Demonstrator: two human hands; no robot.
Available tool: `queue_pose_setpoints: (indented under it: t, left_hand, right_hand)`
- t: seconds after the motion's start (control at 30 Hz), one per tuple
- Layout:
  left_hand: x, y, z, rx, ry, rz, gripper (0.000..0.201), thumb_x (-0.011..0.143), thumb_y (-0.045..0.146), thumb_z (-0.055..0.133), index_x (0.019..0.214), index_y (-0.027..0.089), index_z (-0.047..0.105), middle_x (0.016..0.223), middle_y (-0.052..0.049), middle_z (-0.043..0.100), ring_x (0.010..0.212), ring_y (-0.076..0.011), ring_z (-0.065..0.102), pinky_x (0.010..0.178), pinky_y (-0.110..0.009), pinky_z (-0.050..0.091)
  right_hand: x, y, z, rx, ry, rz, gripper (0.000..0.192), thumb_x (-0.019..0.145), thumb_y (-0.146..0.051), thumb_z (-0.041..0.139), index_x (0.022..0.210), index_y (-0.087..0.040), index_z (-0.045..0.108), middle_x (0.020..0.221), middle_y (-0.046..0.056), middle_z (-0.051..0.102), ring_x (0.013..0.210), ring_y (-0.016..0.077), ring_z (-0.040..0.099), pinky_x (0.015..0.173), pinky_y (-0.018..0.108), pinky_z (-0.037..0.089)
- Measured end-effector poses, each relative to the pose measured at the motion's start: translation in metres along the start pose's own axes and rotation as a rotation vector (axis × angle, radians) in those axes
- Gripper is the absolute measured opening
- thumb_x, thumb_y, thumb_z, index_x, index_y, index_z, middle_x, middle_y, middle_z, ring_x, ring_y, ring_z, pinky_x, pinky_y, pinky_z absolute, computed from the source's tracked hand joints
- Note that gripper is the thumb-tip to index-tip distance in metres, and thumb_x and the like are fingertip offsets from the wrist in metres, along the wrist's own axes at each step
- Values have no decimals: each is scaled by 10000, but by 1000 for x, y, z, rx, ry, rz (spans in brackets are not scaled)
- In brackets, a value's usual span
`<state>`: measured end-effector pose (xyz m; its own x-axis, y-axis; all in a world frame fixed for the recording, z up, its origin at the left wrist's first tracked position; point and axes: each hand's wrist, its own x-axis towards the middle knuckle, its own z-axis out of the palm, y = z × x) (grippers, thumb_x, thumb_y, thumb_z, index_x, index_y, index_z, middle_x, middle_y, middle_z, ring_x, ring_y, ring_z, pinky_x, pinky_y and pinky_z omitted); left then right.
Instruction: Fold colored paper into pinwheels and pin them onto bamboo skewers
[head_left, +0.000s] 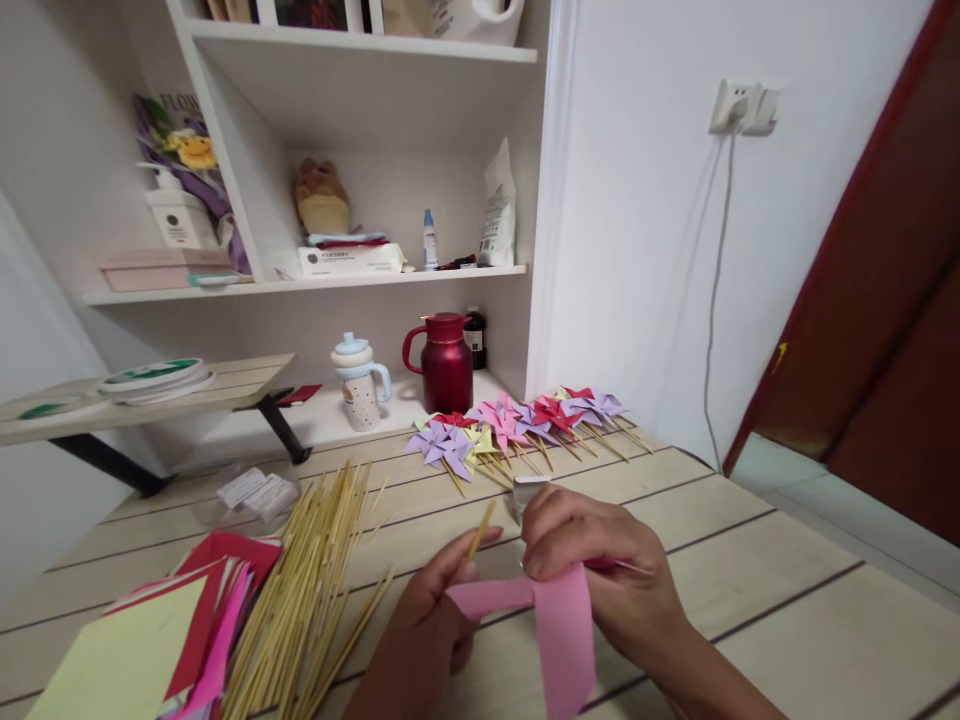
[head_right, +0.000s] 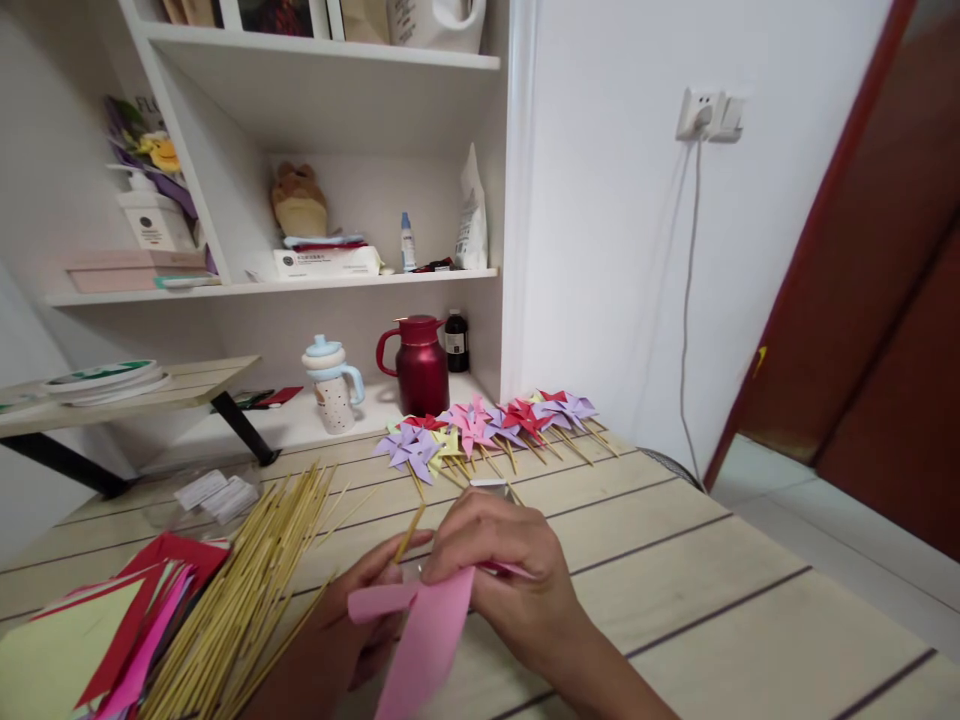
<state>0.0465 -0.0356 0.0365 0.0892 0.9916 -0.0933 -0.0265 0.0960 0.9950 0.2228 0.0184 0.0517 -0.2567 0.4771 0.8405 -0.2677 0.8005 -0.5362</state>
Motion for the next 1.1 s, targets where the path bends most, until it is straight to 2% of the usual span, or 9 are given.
queue_pose_setpoints:
  t: [0.1, 0.2, 0.33, 0.4, 0.47, 0.57, 0.73, 0.93, 1.1]
  left_hand:
    - [-1, 5, -3, -32, 18, -17, 495, 887, 418, 523, 1338, 214, 521, 565, 105, 290, 452, -71, 183, 455, -228, 112]
    - [-4, 9, -3, -64, 29, -10, 470, 889, 485, 522, 1291, 243, 495, 575, 109, 318, 443, -66, 174, 453, -233, 95]
    - [-8, 11, -2, -83, -10, 0, 310, 890, 536, 523, 959, 234, 516, 541, 113, 291, 453, -64, 160, 461, -225, 89]
    - [-8, 10, -4, -93, -51, 15, 357, 882, 566, 531, 804, 225, 456, 538, 111, 278, 463, -61, 152, 464, -224, 92]
    - [-7, 8, -6, -111, -106, 48, 423, 868, 608, 532, 741, 222, 410, 542, 110, 275, 465, -57, 140, 462, -224, 99]
    - [-5, 6, -8, -115, -146, 87, 455, 855, 641, 530, 729, 222, 406, 547, 110, 263, 468, -59, 133, 462, -227, 103]
    - [-8, 6, -2, -79, -136, 68, 457, 847, 638, 545, 721, 215, 427, 576, 95, 282, 494, -66, 173, 485, -236, 126]
    - [-13, 3, 4, -29, -88, 27, 524, 765, 711, 586, 878, 200, 602, 573, 77, 320, 521, -92, 253, 483, -238, 147]
    - [-13, 0, 5, -34, -78, 42, 510, 782, 693, 586, 877, 193, 616, 559, 79, 300, 498, -82, 243, 472, -234, 134]
  right_hand:
    - [-1, -1, 0, 6, -3, 28, 137, 870, -163, 679, 853, -263, 771, 726, 33, 685, 674, 170, 615, 608, 321, 494]
    - [0, -1, 0, -5, -20, 36, 143, 856, -142, 688, 849, -259, 770, 727, 28, 684, 668, 165, 617, 603, 312, 488]
    - [1, -1, 0, -44, -43, 35, 156, 866, -142, 673, 856, -263, 771, 722, 23, 683, 656, 156, 611, 592, 301, 482]
    - [1, -1, 1, -62, -42, 31, 161, 868, -142, 667, 856, -261, 774, 720, 25, 681, 651, 154, 608, 584, 297, 481]
    - [1, 0, 1, -67, -38, 30, 167, 861, -129, 670, 857, -259, 776, 719, 25, 682, 654, 154, 608, 585, 296, 483]
    - [0, 1, 3, -69, -21, 32, 194, 854, -108, 668, 861, -268, 777, 723, 21, 683, 668, 157, 610, 594, 299, 483]
    - [-2, 1, 3, -62, 27, 17, 222, 850, -87, 658, 871, -273, 778, 722, 25, 678, 677, 166, 615, 587, 303, 490]
    - [-3, 3, 3, -55, 33, 27, 201, 846, -103, 673, 874, -268, 785, 731, 37, 690, 675, 173, 626, 593, 311, 505]
    - [-4, 4, 5, -40, 34, 20, 209, 847, -105, 674, 882, -278, 787, 728, 32, 693, 670, 170, 619, 594, 312, 493]
